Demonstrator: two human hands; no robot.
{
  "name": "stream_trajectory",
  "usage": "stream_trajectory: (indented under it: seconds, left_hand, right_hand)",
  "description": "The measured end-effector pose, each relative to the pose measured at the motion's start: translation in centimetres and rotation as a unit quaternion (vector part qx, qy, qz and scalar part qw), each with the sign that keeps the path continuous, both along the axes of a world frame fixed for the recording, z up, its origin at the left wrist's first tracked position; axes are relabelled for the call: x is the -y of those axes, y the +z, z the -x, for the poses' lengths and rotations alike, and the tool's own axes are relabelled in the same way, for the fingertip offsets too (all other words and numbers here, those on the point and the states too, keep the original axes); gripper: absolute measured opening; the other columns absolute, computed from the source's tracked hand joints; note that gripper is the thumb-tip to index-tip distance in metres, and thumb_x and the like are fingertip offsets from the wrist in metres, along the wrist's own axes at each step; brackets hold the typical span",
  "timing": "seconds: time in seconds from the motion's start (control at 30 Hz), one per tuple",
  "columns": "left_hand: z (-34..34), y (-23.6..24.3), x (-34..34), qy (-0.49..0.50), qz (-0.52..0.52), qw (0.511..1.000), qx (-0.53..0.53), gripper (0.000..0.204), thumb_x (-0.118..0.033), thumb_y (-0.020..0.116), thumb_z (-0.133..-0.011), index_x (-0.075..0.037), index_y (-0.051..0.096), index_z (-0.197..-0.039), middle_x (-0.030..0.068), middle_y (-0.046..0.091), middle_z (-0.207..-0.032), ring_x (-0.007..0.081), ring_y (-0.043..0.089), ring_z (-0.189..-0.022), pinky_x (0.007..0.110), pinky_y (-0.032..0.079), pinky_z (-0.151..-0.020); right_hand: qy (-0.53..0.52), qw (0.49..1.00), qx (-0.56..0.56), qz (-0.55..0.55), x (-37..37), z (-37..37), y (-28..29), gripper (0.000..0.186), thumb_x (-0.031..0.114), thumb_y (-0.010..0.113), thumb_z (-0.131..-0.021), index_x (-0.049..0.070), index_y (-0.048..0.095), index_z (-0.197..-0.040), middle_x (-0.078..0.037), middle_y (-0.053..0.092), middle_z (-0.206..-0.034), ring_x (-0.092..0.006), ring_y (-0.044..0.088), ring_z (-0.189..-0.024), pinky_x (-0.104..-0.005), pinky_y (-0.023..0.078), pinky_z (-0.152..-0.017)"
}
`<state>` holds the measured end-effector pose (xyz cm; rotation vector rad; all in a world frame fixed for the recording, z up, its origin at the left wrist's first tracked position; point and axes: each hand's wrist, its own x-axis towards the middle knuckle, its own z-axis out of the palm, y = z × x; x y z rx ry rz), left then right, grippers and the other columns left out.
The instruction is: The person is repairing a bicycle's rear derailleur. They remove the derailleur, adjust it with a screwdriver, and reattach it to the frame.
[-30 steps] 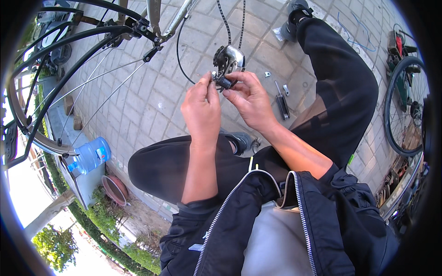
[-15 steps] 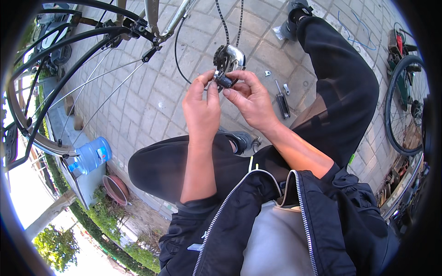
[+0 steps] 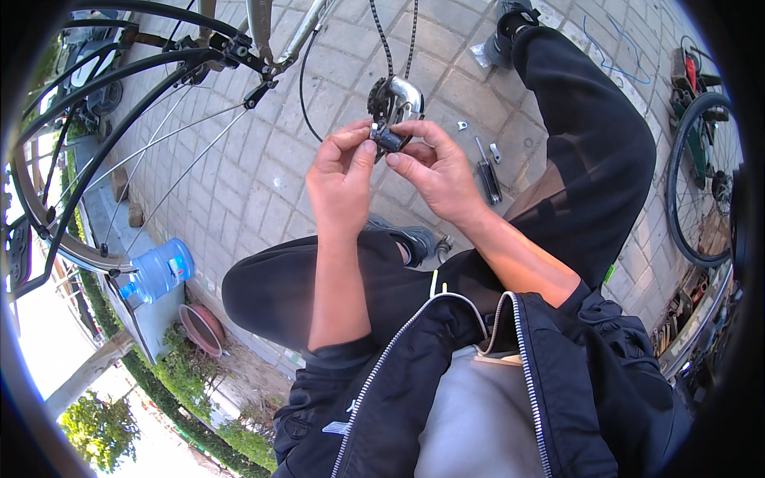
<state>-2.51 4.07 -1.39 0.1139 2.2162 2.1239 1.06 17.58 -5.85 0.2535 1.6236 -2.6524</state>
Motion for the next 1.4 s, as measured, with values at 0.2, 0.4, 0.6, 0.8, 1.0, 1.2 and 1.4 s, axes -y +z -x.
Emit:
stream_trajectory:
  seconds: [0.2,0.4,0.6,0.8,1.0,1.2,1.4]
  left_hand:
    - [0.1,1.0,0.2,-0.007,-0.024,0.998,0.054,0.02,0.004,0.063,-0.093,0.004,0.064,-0.113,0.018,0.066,-0.122,0.0195,0.063,-0.11,0.033,0.05,-0.099]
    - [0.1,0.7,0.6,-0.03,-0.076,0.996,0.038,0.026,0.007,0.062,-0.092,0.005,0.062,-0.118,0.0149,0.065,-0.124,0.0178,0.064,-0.111,0.032,0.051,-0.097]
    - [0.0,1.4,0.3,-0.025,-0.074,0.994,0.08,0.033,0.006,0.065,-0.091,0.005,0.062,-0.123,0.0126,0.066,-0.121,0.017,0.064,-0.109,0.031,0.051,-0.096]
    - [0.1,1.0,0.6,-0.034,-0.098,0.992,0.07,0.033,0.006,0.066,-0.09,0.005,0.063,-0.123,0.0118,0.067,-0.12,0.0168,0.064,-0.107,0.031,0.052,-0.095]
    - [-0.2,1.4,0.6,-0.04,-0.093,0.991,0.084,0.036,0.007,0.066,-0.09,0.006,0.063,-0.125,0.0147,0.066,-0.125,0.0189,0.064,-0.112,0.032,0.052,-0.097]
    - [-0.7,1.9,-0.1,-0.025,-0.044,0.995,0.091,0.041,0.008,0.065,-0.09,0.007,0.059,-0.13,0.0169,0.063,-0.131,0.0203,0.062,-0.117,0.033,0.05,-0.1]
    - [-1.1,1.5,-0.9,-0.023,-0.058,0.996,0.069,0.046,0.008,0.064,-0.089,0.007,0.055,-0.134,0.0158,0.06,-0.133,0.0205,0.058,-0.122,0.033,0.046,-0.105]
  right_hand:
    - [0.017,1.0,-0.006,-0.017,-0.4,-0.1,0.4,0.038,0.001,0.07,-0.092,0.005,0.055,-0.126,-0.007,0.067,-0.109,-0.0111,0.063,-0.101,-0.0268,0.052,-0.086]
    - [0.025,1.0,0.014,0.011,-0.6,-0.1,1.2,0.038,-0.001,0.072,-0.088,0.005,0.059,-0.123,-0.007,0.055,-0.114,-0.0145,0.063,-0.099,-0.0282,0.054,-0.085]
    - [0.024,1.0,0.018,0.006,-0.6,-0.1,1.4,0.038,-0.002,0.073,-0.086,0.004,0.061,-0.122,-0.007,0.048,-0.117,-0.0163,0.064,-0.098,-0.0291,0.055,-0.085]
    - [0.024,0.999,0.016,0.019,-0.6,-0.2,1.6,0.037,-0.004,0.073,-0.086,0.004,0.061,-0.121,-0.007,0.048,-0.116,-0.0163,0.064,-0.1,-0.0291,0.055,-0.086]
    - [0.02,0.998,0.014,0.054,-0.7,-0.2,1.5,0.035,-0.005,0.071,-0.088,0.003,0.06,-0.12,-0.006,0.049,-0.116,-0.0155,0.064,-0.101,-0.0285,0.055,-0.086]
    - [0.02,0.999,-0.007,0.024,-0.9,-0.4,1.1,0.035,0.0,0.068,-0.093,0.004,0.055,-0.126,-0.006,0.065,-0.115,-0.0123,0.063,-0.105,-0.0276,0.051,-0.09]
    - [0.014,0.998,0.006,0.062,-0.8,-0.4,0.8,0.036,0.0,0.068,-0.093,0.004,0.055,-0.127,-0.006,0.064,-0.118,-0.0133,0.063,-0.108,-0.0282,0.052,-0.091]
